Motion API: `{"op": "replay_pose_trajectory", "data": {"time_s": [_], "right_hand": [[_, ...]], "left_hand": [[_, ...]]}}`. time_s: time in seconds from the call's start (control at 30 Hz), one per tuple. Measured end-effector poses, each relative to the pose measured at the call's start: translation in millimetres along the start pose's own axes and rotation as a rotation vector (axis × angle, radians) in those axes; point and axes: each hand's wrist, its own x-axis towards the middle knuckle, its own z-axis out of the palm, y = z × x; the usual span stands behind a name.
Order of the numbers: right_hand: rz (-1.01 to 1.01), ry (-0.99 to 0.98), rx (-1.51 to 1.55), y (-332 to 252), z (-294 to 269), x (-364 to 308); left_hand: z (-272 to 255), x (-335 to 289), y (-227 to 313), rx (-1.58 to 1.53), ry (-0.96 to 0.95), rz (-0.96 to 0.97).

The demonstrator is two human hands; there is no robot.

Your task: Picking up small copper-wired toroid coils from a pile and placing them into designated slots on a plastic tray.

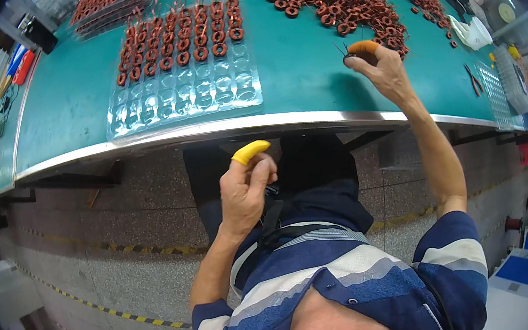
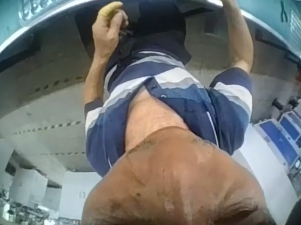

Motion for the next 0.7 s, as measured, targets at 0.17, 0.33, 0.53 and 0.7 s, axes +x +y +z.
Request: {"op": "replay_pose_trajectory", "data": {"time_s": [0.17, 0.33, 0.53, 0.7], "right_hand": [[0.103, -0.08, 0.619, -28.2, 30.4, -17.6], [0.279, -0.109, 0.877, -45.4, 63.2, -39.4], [0.107, 0.035, 0.71, -65.6, 90.3, -63.9], [-0.003, 0.094, 0.526, -70.2, 90.7, -69.6]], "left_hand": [[21.7, 15.2, 2.1, 0.077, -0.017, 0.115], [39.6, 39.3, 0.3, 0.267, -0.013, 0.234], [55.2, 54.7, -14.2, 0.358, 0.116, 0.371], [42.9, 49.6, -9.0, -0.058, 0.058, 0.158]]}}
